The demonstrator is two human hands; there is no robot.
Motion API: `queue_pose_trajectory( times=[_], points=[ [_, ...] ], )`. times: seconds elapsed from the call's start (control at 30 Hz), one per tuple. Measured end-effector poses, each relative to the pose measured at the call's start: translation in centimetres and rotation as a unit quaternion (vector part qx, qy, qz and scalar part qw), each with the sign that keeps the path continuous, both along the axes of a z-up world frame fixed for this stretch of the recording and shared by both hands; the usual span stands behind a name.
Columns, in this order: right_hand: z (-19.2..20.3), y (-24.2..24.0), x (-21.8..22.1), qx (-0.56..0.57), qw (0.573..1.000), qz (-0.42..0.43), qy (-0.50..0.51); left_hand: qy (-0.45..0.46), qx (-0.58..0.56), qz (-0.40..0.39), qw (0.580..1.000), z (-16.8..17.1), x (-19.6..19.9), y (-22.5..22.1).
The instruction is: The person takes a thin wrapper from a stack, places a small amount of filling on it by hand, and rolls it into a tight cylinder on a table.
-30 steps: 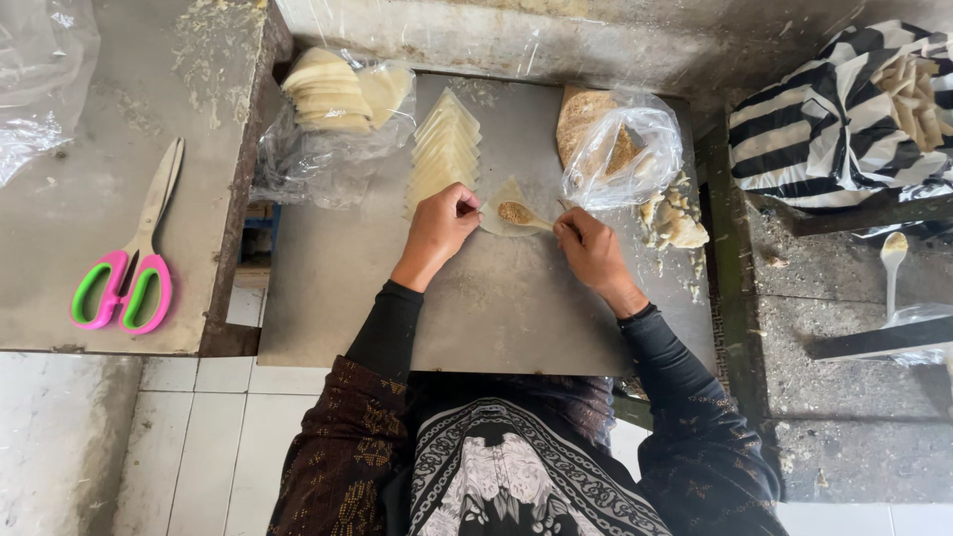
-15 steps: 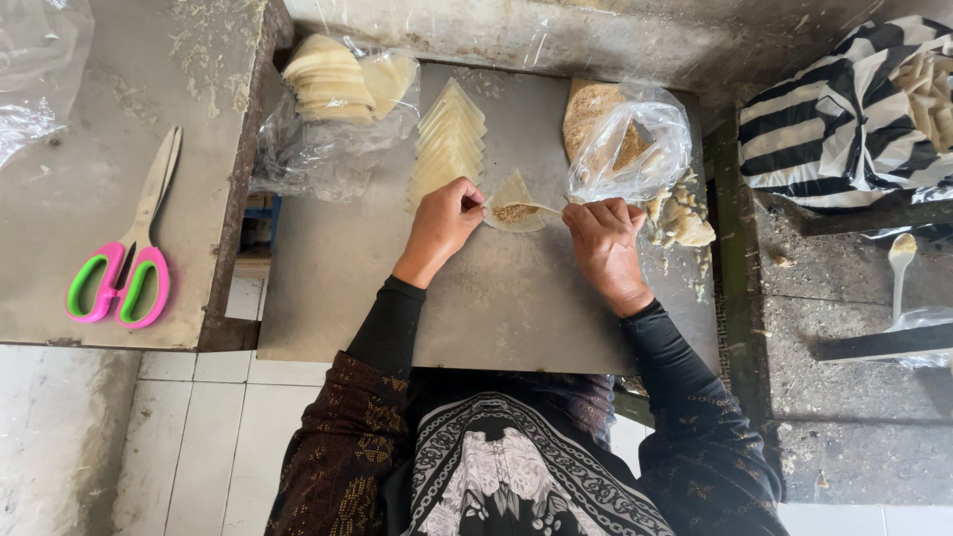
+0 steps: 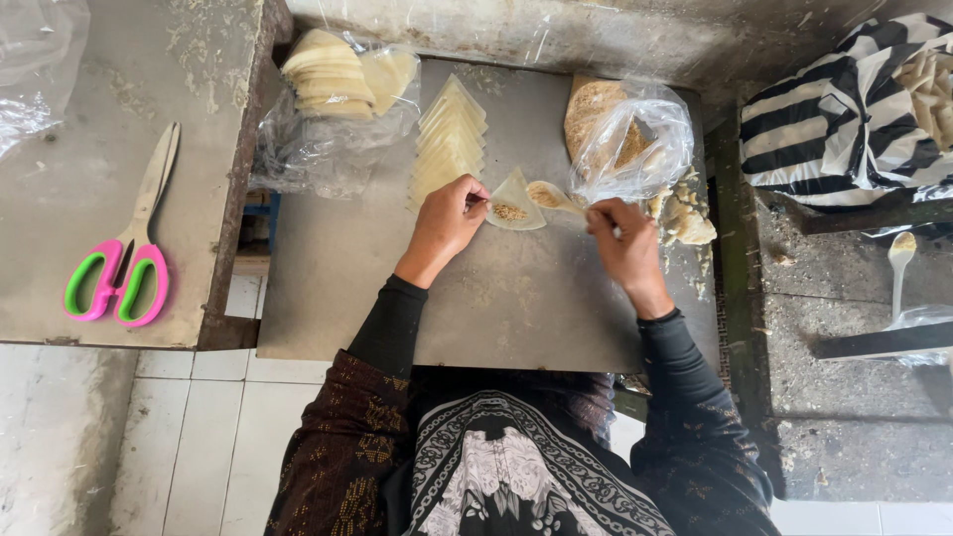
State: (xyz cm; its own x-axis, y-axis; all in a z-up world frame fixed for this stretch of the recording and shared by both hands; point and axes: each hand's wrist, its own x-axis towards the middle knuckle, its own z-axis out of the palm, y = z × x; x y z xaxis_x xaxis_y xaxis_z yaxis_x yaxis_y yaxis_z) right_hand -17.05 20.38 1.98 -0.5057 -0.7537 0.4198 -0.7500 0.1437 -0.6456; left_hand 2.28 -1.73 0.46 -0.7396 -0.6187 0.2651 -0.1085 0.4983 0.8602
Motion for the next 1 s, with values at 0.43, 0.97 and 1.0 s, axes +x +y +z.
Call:
queue_pose_trajectory(
  times=[0.43, 0.97, 1.0],
  points=[
    [1.4, 2.3, -7.1, 0.057, 0.948, -0.196, 0.244, 0.015, -0.018, 0.009, 1.0, 0.0, -0.2, 0.8],
    [0.8, 2.0, -8.1, 0.074, 0.96, -0.22, 0.156, 0.011, -0.037, -0.003, 0.999, 0.7, 0.0, 1.1],
    [0.4, 1.1, -7.5, 0.109, 0.937, -0.236, 0.235, 0.012, -0.036, -0.003, 0.999, 0.7, -0.1, 1.1]
  ],
)
